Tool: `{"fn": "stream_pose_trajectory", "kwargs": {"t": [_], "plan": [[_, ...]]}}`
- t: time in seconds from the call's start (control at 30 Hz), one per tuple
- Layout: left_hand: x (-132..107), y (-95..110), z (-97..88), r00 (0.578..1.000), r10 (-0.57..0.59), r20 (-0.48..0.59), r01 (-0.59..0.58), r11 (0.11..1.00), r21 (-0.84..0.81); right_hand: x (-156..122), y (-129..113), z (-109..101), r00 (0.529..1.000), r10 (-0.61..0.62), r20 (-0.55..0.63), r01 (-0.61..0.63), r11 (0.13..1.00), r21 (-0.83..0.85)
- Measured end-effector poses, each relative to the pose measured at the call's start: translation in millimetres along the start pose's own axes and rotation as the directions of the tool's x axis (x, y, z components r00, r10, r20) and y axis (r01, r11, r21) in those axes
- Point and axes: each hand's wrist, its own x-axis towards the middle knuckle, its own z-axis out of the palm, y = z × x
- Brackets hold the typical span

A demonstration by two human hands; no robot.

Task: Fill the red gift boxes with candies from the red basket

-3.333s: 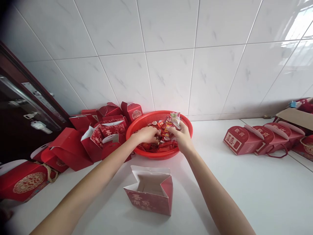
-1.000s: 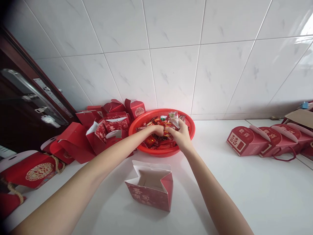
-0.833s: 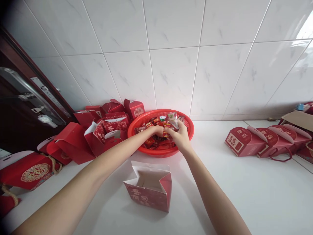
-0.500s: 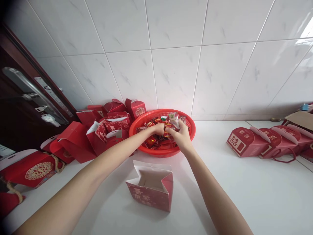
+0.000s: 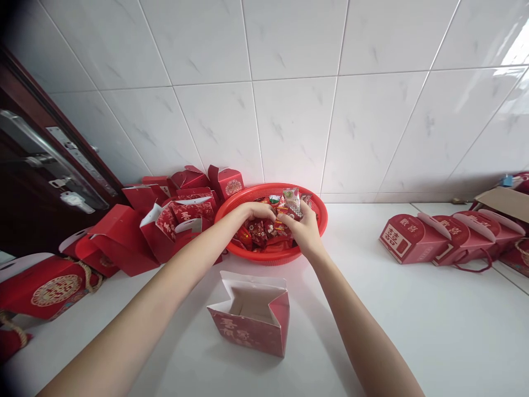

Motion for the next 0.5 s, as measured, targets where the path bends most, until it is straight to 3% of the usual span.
{"fn": "stream_pose_trajectory", "kwargs": {"t": [0.07, 0.2, 0.37, 0.5], "plan": [[-6, 3, -5.9, 1.0, -0.009, 0.0, 0.009, 0.995, -0.102, 0, 1, 0, 1.0, 0.001, -0.031, 0.0, 1.0, 0.023], [-21, 7, -19.0, 0.994, 0.036, -0.102, -0.061, 0.963, -0.261, 2, 4, 1, 0.994, -0.045, -0.096, 0.051, 0.997, 0.065], [-40, 2, -32.9, 0.985, 0.042, -0.166, -0.128, 0.825, -0.551, 3, 8, 0, 0.991, -0.02, -0.133, 0.029, 0.997, 0.072], [-51, -8, -33.6, 0.982, 0.043, -0.181, -0.146, 0.785, -0.602, 3, 7, 0, 0.991, -0.016, -0.13, 0.026, 0.997, 0.075]]}}
